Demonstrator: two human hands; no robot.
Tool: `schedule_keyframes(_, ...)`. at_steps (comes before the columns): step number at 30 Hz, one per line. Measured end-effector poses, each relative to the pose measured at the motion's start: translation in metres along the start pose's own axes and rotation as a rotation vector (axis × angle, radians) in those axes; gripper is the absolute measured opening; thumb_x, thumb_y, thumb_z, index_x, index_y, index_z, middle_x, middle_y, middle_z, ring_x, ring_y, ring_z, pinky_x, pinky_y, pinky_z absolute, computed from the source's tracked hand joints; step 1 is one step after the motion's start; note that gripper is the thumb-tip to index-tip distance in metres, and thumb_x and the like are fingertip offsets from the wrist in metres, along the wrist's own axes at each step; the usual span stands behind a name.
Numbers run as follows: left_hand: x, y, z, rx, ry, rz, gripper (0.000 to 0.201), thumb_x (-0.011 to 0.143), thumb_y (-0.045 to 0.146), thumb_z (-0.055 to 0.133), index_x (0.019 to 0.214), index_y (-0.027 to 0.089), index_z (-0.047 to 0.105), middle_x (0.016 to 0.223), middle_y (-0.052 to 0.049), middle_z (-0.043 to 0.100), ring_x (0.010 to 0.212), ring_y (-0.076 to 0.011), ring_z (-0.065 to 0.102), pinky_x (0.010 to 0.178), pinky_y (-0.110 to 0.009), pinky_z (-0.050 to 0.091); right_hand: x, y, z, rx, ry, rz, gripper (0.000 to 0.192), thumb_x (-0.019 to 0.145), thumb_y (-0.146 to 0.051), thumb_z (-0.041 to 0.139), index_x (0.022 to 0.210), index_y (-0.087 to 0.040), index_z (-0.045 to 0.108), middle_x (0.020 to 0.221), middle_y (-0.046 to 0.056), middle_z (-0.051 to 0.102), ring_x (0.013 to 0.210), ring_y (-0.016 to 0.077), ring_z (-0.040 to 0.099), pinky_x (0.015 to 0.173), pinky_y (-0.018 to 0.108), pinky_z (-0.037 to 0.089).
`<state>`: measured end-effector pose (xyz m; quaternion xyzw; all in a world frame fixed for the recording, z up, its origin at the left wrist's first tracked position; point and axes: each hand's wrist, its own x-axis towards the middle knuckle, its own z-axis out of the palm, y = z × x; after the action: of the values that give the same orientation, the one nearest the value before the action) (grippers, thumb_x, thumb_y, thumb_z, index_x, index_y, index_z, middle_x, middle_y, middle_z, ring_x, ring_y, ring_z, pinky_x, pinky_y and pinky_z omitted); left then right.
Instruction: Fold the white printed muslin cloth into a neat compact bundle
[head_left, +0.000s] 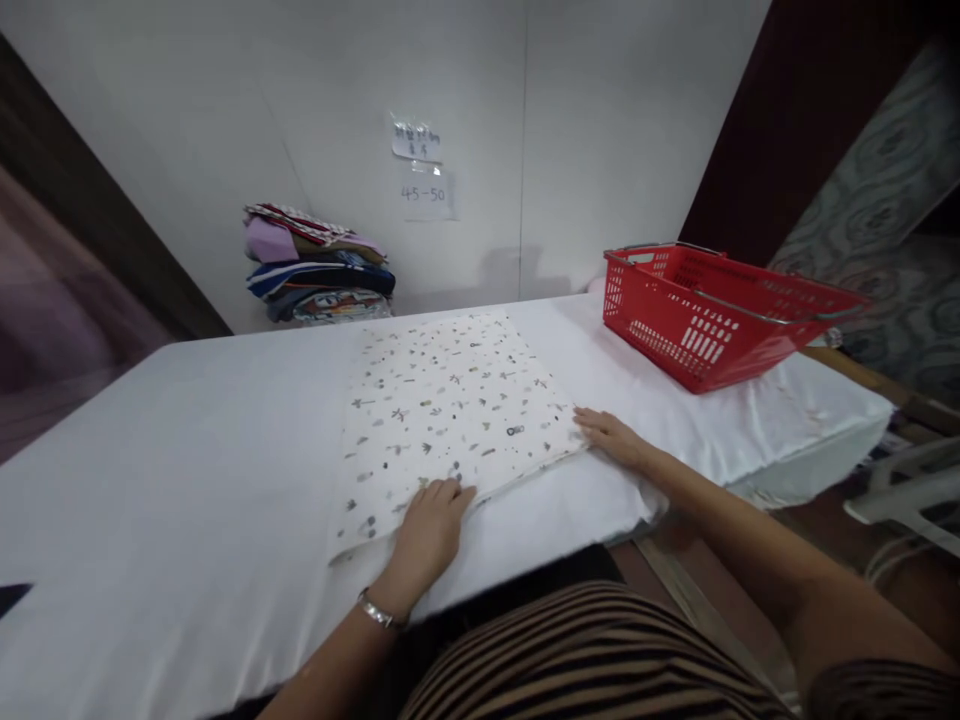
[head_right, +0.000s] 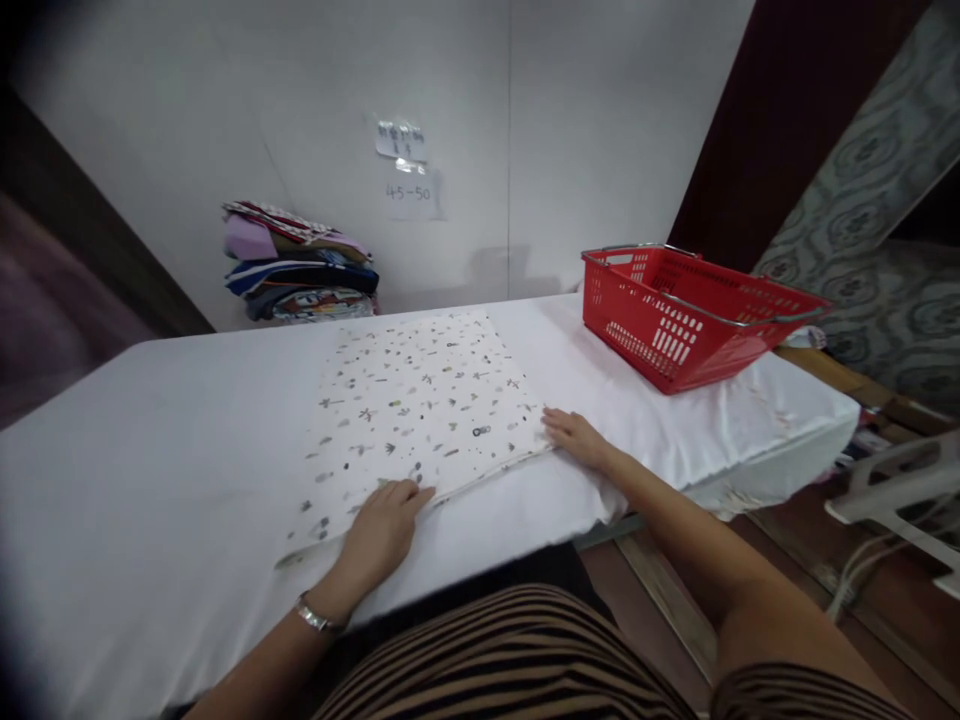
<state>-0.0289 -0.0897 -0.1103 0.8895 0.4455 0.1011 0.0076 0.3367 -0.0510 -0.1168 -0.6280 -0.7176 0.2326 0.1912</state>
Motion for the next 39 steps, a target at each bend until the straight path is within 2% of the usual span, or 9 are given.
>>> schedule_keyframes(3, 0.001, 0.000, -0.002, 0.004, 0.004, 0.006, 0.047, 0.076, -0.001, 0.037, 0.112, 0.020, 0.059, 0.097, -0.007, 0.057, 0.089, -0.0202, 0.049, 0.080, -0.036, 0.041, -0.012, 0.012, -0.010, 0.217, 0.246, 0.167, 0.054, 0.089, -0.051, 0.032, 0.124, -0.017, 0.057, 0.130, 0.008, 0.054, 0.121, 0.0240, 0.047, 0.104, 0.043, 0.032)
schedule_keyframes(5, 0.001, 0.000, -0.003, 0.004, 0.013, 0.007, 0.047, 0.075, 0.000, 0.037, 0.112, 0.020, 0.058, 0.097, -0.007, 0.058, 0.089, -0.0203, 0.049, 0.079, -0.036, 0.042, -0.021, 0.016, -0.015, 0.227, 0.281, 0.178, 0.046, 0.085, -0.045, 0.040, 0.117, -0.018, 0.061, 0.119, 0.007, 0.062, 0.112, 0.0243, 0.053, 0.099, 0.043, 0.038)
schedule_keyframes(9, 0.000, -0.003, -0.001, 0.007, 0.057, 0.026, 0.046, 0.075, 0.001, 0.038, 0.112, 0.020, 0.058, 0.100, -0.008, 0.058, 0.091, -0.0207, 0.051, 0.081, -0.036, 0.043, -0.034, 0.015, -0.010, 0.082, 0.250, 0.056, 0.037, 0.079, -0.031, 0.046, 0.110, -0.022, 0.064, 0.114, 0.005, 0.063, 0.106, 0.0236, 0.055, 0.094, 0.039, 0.042)
schedule_keyframes(15, 0.002, -0.006, 0.002, 0.023, 0.091, 0.013, 0.031, 0.084, 0.015, 0.040, 0.108, 0.019, 0.060, 0.102, -0.009, 0.060, 0.093, -0.0229, 0.052, 0.078, -0.037, 0.044, -0.028, 0.009, -0.002, -0.184, 0.114, -0.104, 0.041, 0.080, -0.020, 0.044, 0.117, -0.022, 0.060, 0.120, 0.006, 0.058, 0.115, 0.0230, 0.047, 0.099, 0.040, 0.035)
schedule_keyframes(22, 0.002, -0.008, 0.004, 0.035, 0.068, -0.012, 0.029, 0.087, 0.019, 0.040, 0.107, 0.018, 0.060, 0.101, -0.008, 0.059, 0.092, -0.0226, 0.052, 0.079, -0.037, 0.044, -0.025, 0.006, -0.006, -0.248, 0.088, -0.110, 0.039, 0.083, -0.022, 0.043, 0.119, -0.022, 0.059, 0.119, 0.008, 0.056, 0.112, 0.0227, 0.047, 0.096, 0.037, 0.037)
schedule_keyframes(26, 0.002, -0.009, 0.005, 0.025, 0.075, -0.006, 0.029, 0.087, 0.020, 0.039, 0.107, 0.019, 0.061, 0.100, -0.008, 0.060, 0.090, -0.0220, 0.052, 0.078, -0.036, 0.044, -0.024, 0.001, -0.010, -0.008, 0.179, 0.154, 0.041, 0.078, -0.019, 0.048, 0.117, -0.017, 0.059, 0.096, 0.006, 0.066, 0.079, 0.0166, 0.058, 0.074, 0.028, 0.046)
schedule_keyframes(30, 0.003, -0.012, 0.007, 0.017, 0.082, 0.015, 0.029, 0.086, 0.019, 0.041, 0.107, 0.018, 0.060, 0.100, -0.008, 0.059, 0.091, -0.0217, 0.052, 0.078, -0.036, 0.045, -0.013, -0.008, -0.018, 0.259, 0.060, 0.487, 0.028, 0.083, -0.028, 0.048, 0.100, -0.013, 0.064, 0.056, 0.000, 0.060, 0.044, 0.0097, 0.047, 0.043, 0.020, 0.036)
schedule_keyframes(34, 0.002, -0.013, 0.009, 0.016, 0.110, 0.028, 0.027, 0.086, 0.019, 0.042, 0.107, 0.019, 0.060, 0.100, -0.008, 0.060, 0.090, -0.0213, 0.053, 0.077, -0.035, 0.045, 0.001, -0.016, -0.021, 0.301, 0.004, 0.561, 0.021, 0.079, -0.028, 0.059, 0.066, -0.013, 0.060, 0.046, -0.003, 0.052, 0.038, 0.0065, 0.043, 0.038, 0.018, 0.030)
schedule_keyframes(39, 0.000, -0.013, 0.010, 0.013, 0.130, 0.034, 0.027, 0.085, 0.019, 0.044, 0.107, 0.020, 0.060, 0.100, -0.007, 0.060, 0.090, -0.0210, 0.053, 0.076, -0.035, 0.045, 0.007, -0.022, -0.023, 0.328, -0.009, 0.579, 0.025, 0.073, -0.024, 0.068, 0.056, -0.015, 0.051, 0.039, -0.006, 0.043, 0.037, 0.0054, 0.039, 0.038, 0.018, 0.027)
